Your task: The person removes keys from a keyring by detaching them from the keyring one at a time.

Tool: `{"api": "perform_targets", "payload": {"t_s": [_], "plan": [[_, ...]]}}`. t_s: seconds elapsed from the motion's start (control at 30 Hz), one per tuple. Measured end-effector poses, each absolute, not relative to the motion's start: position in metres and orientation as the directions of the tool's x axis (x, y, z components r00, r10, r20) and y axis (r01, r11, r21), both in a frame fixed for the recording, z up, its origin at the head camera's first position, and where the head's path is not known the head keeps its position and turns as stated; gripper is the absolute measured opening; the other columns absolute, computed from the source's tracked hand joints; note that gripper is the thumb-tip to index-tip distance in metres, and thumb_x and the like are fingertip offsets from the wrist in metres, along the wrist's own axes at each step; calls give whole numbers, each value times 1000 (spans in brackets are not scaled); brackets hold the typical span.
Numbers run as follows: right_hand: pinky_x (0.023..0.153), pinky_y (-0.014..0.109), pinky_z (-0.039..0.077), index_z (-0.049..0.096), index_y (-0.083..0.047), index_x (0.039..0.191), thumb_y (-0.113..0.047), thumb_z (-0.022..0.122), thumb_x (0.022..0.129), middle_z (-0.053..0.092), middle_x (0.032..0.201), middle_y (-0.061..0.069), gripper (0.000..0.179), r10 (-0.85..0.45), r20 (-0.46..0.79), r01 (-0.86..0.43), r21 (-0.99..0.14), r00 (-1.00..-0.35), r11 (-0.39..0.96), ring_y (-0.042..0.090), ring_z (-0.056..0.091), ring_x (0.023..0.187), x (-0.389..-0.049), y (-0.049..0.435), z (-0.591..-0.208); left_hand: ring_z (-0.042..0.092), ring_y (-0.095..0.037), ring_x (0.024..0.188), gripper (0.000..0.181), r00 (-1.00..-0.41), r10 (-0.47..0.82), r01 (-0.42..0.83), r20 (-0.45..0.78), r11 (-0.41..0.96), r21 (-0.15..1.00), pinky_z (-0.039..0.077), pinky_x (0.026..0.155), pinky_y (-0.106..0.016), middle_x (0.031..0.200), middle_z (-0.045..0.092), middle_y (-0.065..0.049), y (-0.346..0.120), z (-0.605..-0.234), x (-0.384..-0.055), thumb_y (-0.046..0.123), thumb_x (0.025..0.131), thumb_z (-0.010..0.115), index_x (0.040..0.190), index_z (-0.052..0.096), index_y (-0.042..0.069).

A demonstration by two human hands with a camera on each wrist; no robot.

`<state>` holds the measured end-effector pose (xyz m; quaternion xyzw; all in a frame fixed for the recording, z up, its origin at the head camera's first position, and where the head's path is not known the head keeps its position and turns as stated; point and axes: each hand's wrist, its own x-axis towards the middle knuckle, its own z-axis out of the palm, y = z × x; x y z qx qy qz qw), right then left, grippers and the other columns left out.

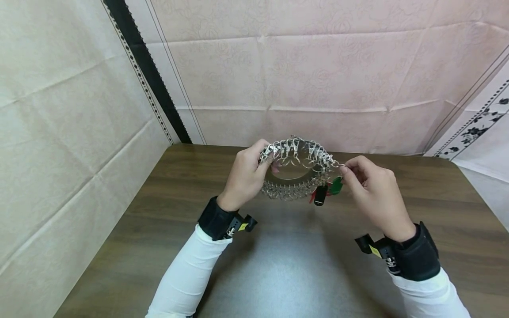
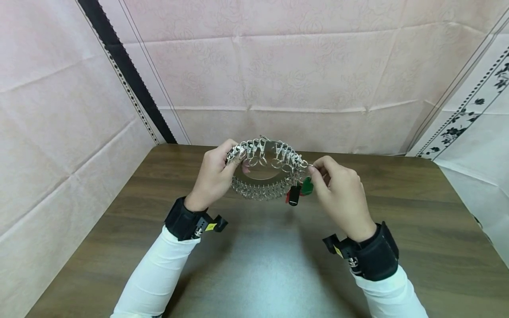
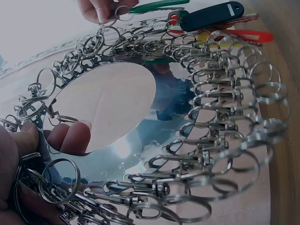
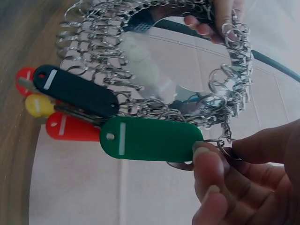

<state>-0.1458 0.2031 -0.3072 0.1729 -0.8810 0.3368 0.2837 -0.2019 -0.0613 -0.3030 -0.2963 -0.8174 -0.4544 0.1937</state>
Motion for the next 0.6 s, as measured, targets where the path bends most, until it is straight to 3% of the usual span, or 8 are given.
{"api": "perform_targets", "payload": {"t_s": [0.37, 0.6], "plan": [[52, 14, 45, 65, -1, 102, -3, 61, 100, 63, 77, -5, 5, -38, 626, -525, -619, -779, 584, 3, 55, 57, -145, 205, -304, 69, -12, 70, 8, -761, 322, 647, 563, 446, 619, 56, 65, -22, 80, 71, -6, -59, -306, -204, 7, 102, 58, 95, 60, 4], [53, 13, 47, 65, 0, 103, -1, 61, 100, 63, 79, -4, 5, -10, 621, -521, -649, -784, 554, 3, 56, 56, -147, 206, -306, 69, -12, 71, 8, -762, 354, 648, 543, 445, 619, 56, 66, -22, 80, 71, -6, -57, -308, -205, 8, 102, 58, 96, 60, 4]]}}
